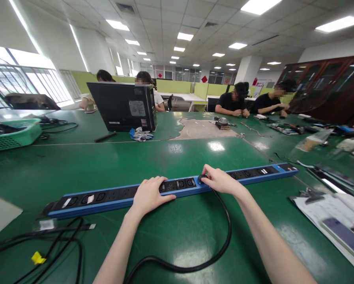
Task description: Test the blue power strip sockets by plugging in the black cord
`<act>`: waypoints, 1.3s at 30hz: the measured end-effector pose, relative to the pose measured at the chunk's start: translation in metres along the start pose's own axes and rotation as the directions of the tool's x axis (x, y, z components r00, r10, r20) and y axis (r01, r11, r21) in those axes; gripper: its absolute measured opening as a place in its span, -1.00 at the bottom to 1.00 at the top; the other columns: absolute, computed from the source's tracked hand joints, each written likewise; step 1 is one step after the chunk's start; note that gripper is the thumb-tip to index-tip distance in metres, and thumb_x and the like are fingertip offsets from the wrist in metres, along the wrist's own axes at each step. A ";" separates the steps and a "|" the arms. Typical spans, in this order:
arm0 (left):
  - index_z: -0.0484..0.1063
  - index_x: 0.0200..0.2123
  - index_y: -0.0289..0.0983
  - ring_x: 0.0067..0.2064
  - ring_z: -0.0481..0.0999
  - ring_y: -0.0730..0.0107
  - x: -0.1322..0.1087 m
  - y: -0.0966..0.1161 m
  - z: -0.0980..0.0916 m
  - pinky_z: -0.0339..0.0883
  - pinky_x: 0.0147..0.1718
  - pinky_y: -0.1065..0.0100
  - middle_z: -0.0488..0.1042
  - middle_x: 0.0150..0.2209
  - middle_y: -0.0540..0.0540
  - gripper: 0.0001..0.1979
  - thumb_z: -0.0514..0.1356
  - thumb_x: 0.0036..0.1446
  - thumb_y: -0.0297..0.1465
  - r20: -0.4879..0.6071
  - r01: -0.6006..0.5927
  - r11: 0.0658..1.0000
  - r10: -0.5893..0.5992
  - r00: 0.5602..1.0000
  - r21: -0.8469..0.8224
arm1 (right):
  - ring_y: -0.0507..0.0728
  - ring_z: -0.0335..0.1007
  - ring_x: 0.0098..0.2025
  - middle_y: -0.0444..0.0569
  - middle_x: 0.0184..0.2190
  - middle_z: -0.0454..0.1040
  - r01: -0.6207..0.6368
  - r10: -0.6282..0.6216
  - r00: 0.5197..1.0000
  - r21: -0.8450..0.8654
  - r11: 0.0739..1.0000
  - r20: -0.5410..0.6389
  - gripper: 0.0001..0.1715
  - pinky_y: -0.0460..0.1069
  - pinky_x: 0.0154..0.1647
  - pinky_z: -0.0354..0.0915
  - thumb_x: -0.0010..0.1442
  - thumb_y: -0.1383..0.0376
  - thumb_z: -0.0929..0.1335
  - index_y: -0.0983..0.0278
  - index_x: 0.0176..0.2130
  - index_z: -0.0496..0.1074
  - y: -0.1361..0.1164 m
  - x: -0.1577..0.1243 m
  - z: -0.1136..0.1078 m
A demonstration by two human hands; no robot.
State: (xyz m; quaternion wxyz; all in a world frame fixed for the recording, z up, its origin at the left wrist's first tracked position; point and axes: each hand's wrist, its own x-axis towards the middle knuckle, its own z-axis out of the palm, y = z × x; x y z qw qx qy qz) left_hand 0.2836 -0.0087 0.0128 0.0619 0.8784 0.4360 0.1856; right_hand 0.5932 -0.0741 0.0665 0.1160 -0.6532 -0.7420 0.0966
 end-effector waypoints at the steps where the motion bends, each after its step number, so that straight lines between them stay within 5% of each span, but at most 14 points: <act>1: 0.41 0.03 -0.10 -0.06 0.49 0.09 0.000 -0.001 0.000 0.24 -0.09 0.20 0.53 -0.08 -0.09 -0.36 0.25 0.00 0.17 -0.003 -0.001 1.000 0.001 1.000 -0.001 | 0.10 0.38 -0.39 -0.11 -0.40 0.49 -0.011 0.011 1.000 -0.030 1.000 0.000 -0.76 -0.08 -0.37 0.03 0.32 0.10 0.28 0.18 -0.09 0.29 -0.001 0.000 0.001; 21: 0.41 0.03 -0.11 -0.07 0.50 0.08 0.000 -0.002 0.003 0.25 -0.10 0.19 0.53 -0.08 -0.09 -0.36 0.28 -0.01 0.15 -0.011 0.000 1.000 0.000 1.000 -0.003 | 0.23 0.49 -0.29 0.02 -0.33 0.51 -0.077 0.059 0.995 -0.244 0.967 -0.079 -0.78 -0.03 -0.36 -0.01 0.38 0.14 0.18 0.21 -0.05 0.17 -0.033 -0.007 0.026; 35: 0.41 0.03 -0.11 -0.04 0.50 0.07 0.001 0.004 -0.001 0.26 -0.08 0.20 0.54 -0.05 -0.11 -0.39 0.29 0.01 0.11 0.004 -0.002 1.000 0.002 1.000 -0.016 | 0.26 0.51 -0.22 0.12 -0.22 0.53 -0.145 0.135 0.989 -0.251 0.957 -0.058 -0.70 -0.01 -0.29 0.14 0.41 0.13 0.17 0.22 0.06 0.13 -0.045 -0.015 0.023; 39: 0.42 0.02 -0.11 -0.04 0.50 0.07 0.000 0.006 -0.004 0.27 -0.10 0.20 0.53 -0.05 -0.11 -0.40 0.29 0.01 0.10 0.014 -0.002 1.000 0.002 1.000 -0.014 | 0.18 0.52 -0.28 0.02 -0.27 0.55 -0.129 0.130 0.992 -0.101 0.987 0.002 -0.69 -0.05 -0.31 0.16 0.42 0.05 0.19 0.20 0.00 0.24 -0.037 -0.016 0.006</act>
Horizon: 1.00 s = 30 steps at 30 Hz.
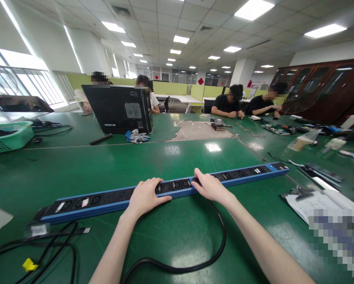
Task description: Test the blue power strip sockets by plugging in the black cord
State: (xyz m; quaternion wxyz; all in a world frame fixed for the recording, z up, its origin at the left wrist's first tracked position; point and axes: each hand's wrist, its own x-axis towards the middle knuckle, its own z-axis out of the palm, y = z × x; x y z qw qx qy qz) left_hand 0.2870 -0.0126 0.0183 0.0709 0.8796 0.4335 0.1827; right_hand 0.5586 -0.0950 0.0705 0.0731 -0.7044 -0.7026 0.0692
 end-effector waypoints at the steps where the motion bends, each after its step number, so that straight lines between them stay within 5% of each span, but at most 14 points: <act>1: 0.42 0.02 -0.11 -0.04 0.51 0.07 0.000 0.000 -0.001 0.27 -0.10 0.20 0.53 -0.05 -0.11 -0.40 0.29 0.01 0.10 0.005 0.003 1.000 -0.003 1.000 0.000 | 0.13 0.51 -0.34 -0.03 -0.30 0.55 -0.001 -0.003 0.999 0.076 0.997 0.053 -0.66 -0.07 -0.33 0.16 0.43 0.02 0.16 0.19 -0.03 0.27 0.005 0.000 -0.007; 4: 0.42 0.02 -0.11 -0.04 0.51 0.07 0.000 0.001 -0.001 0.26 -0.10 0.21 0.54 -0.05 -0.11 -0.40 0.29 0.01 0.11 0.005 0.005 1.000 -0.005 1.000 0.003 | 0.05 0.46 -0.47 -0.10 -0.37 0.56 -0.042 0.025 0.995 0.176 0.983 0.100 -0.49 -0.09 -0.36 0.17 0.45 -0.05 0.06 0.18 -0.14 0.38 0.019 0.001 -0.025; 7: 0.41 0.02 -0.11 -0.03 0.50 0.06 0.000 -0.001 0.001 0.26 -0.09 0.21 0.53 -0.05 -0.12 -0.40 0.28 0.02 0.12 0.001 0.002 1.000 -0.002 1.000 0.009 | 0.15 0.51 -0.33 -0.02 -0.34 0.57 -0.056 0.056 0.997 0.002 0.998 -0.046 -0.40 -0.03 -0.28 0.21 0.39 -0.14 0.11 0.19 -0.23 0.46 0.022 0.000 -0.030; 11: 0.40 0.04 -0.12 -0.03 0.50 0.07 -0.001 -0.001 0.001 0.25 -0.06 0.20 0.53 -0.05 -0.13 -0.36 0.28 0.01 0.13 -0.001 0.010 1.000 -0.010 1.000 0.012 | 0.28 0.53 -0.21 0.16 -0.29 0.58 -0.024 0.027 1.000 -0.194 0.981 0.011 -0.34 0.07 -0.18 0.25 0.39 -0.10 0.12 0.25 -0.31 0.54 0.007 0.002 -0.016; 19: 0.41 0.02 -0.12 -0.05 0.50 0.08 -0.003 -0.001 0.000 0.25 -0.05 0.19 0.53 -0.08 -0.12 -0.36 0.28 -0.01 0.15 -0.006 0.016 1.000 -0.016 1.000 0.007 | 0.38 0.54 -0.15 0.34 -0.21 0.56 -0.075 0.067 0.997 -0.277 0.958 -0.039 -0.48 0.13 -0.14 0.28 0.41 0.03 0.18 0.37 -0.14 0.49 -0.016 0.005 -0.005; 24: 0.40 0.03 -0.11 -0.05 0.50 0.08 -0.001 -0.001 0.001 0.26 -0.06 0.19 0.53 -0.07 -0.11 -0.37 0.28 0.00 0.13 -0.003 0.010 1.000 -0.010 1.000 0.001 | 0.25 0.53 -0.19 0.09 -0.23 0.57 0.040 -0.048 0.998 -0.157 0.987 -0.048 -0.69 0.02 -0.23 0.26 0.35 0.09 0.30 0.22 -0.02 0.39 -0.001 0.006 -0.016; 30: 0.40 0.03 -0.11 -0.03 0.50 0.05 0.001 -0.001 0.001 0.26 -0.06 0.18 0.53 -0.05 -0.12 -0.37 0.30 -0.01 0.12 0.004 0.028 1.000 -0.028 1.000 0.012 | 0.07 0.47 -0.44 -0.09 -0.36 0.56 0.150 -0.177 0.981 0.254 0.955 0.084 -0.79 -0.09 -0.44 0.24 0.34 0.15 0.31 0.21 -0.10 0.38 0.021 0.015 -0.014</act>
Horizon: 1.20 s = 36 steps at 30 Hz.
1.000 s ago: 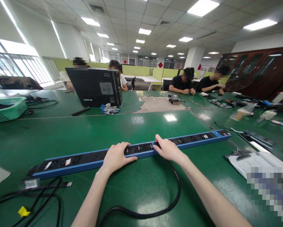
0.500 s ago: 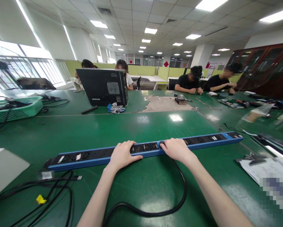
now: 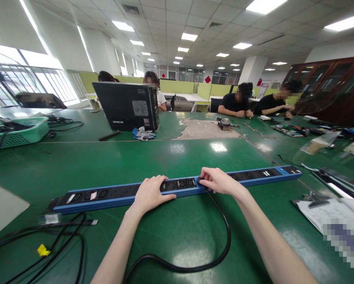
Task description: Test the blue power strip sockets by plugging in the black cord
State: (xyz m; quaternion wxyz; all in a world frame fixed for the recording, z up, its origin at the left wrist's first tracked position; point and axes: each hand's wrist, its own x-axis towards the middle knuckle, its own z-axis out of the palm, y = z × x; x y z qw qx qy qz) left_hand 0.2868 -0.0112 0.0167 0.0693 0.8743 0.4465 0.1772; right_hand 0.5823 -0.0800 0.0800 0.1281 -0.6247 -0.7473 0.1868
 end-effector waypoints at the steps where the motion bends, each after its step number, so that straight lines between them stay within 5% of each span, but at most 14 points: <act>1: 0.41 0.03 -0.11 -0.03 0.50 0.06 0.000 0.000 0.000 0.26 -0.06 0.18 0.53 -0.05 -0.12 -0.37 0.30 -0.01 0.12 0.000 -0.002 1.000 0.002 1.000 -0.001 | 0.05 0.45 -0.49 -0.11 -0.39 0.55 -0.006 0.005 1.000 0.044 0.999 0.023 -0.78 -0.10 -0.48 0.22 0.34 0.15 0.29 0.21 -0.09 0.36 0.001 0.001 0.001; 9: 0.41 0.03 -0.10 -0.06 0.51 0.08 0.000 0.002 -0.001 0.27 -0.08 0.20 0.53 -0.07 -0.11 -0.39 0.30 0.00 0.10 -0.004 -0.012 1.000 0.012 1.000 -0.003 | 0.07 0.43 -0.43 -0.08 -0.38 0.51 0.040 -0.055 0.994 -0.153 0.987 -0.095 -0.86 -0.09 -0.40 0.11 0.37 0.19 0.28 0.21 -0.14 0.30 -0.005 -0.004 0.010; 36: 0.45 0.09 -0.13 -0.02 0.54 0.05 0.003 -0.006 0.006 0.32 0.01 0.18 0.55 0.01 -0.13 -0.27 0.25 -0.02 0.20 -0.007 -0.033 0.999 0.033 0.999 0.007 | 0.29 0.53 -0.15 0.09 -0.21 0.55 -0.041 0.029 0.999 -0.441 0.897 -0.032 -0.76 0.00 -0.24 0.19 0.43 0.23 0.13 0.19 0.04 0.21 -0.022 0.000 0.015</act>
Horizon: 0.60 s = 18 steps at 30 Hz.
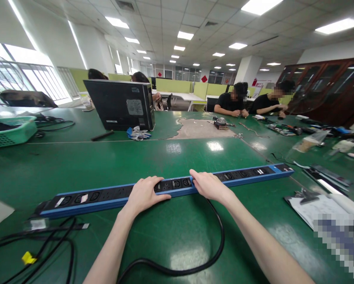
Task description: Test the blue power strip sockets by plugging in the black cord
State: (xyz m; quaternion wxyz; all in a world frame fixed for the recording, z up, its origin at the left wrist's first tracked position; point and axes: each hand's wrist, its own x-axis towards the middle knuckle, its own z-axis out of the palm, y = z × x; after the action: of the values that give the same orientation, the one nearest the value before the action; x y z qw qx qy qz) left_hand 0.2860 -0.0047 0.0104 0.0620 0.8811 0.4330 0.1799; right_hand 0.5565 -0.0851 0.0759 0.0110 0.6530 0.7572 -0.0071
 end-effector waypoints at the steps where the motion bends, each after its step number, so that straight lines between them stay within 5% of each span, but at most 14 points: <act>1: 0.45 0.09 -0.13 -0.02 0.54 0.05 0.000 0.000 0.001 0.32 0.02 0.18 0.55 0.02 -0.13 -0.27 0.24 -0.02 0.20 0.000 -0.001 1.000 0.001 1.000 0.003 | 0.29 0.53 -0.15 0.09 -0.21 0.55 0.001 -0.001 1.000 -0.006 1.000 0.005 -0.76 0.00 -0.24 0.20 0.43 0.23 0.13 0.19 0.05 0.21 0.000 0.001 -0.001; 11: 0.45 0.11 -0.09 0.01 0.53 0.04 0.000 -0.001 0.000 0.32 0.01 0.17 0.54 0.04 -0.11 -0.27 0.21 -0.01 0.23 0.013 -0.014 1.000 0.014 1.000 0.015 | 0.28 0.52 -0.14 0.15 -0.14 0.52 -0.149 0.143 0.986 -0.077 0.986 -0.080 -0.66 0.06 -0.17 0.26 0.43 0.31 0.08 0.18 0.14 0.17 -0.021 -0.012 0.009; 18: 0.33 0.21 -0.18 0.12 0.45 0.01 0.001 0.022 0.001 0.24 0.13 0.10 0.48 0.11 -0.20 -0.26 0.27 0.04 0.06 -0.024 -0.059 0.998 0.059 0.998 -0.009 | 0.31 0.53 -0.17 0.12 -0.19 0.56 -0.031 0.031 0.999 0.008 0.999 -0.005 -0.55 0.03 -0.25 0.23 0.24 0.19 0.29 0.24 0.09 0.17 0.002 -0.009 -0.003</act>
State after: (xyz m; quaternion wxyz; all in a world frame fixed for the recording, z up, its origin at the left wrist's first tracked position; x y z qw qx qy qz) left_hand 0.3033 -0.0172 0.0161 0.0560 0.8910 0.4066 0.1943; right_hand 0.5593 -0.0934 0.0790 0.0066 0.6648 0.7469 -0.0082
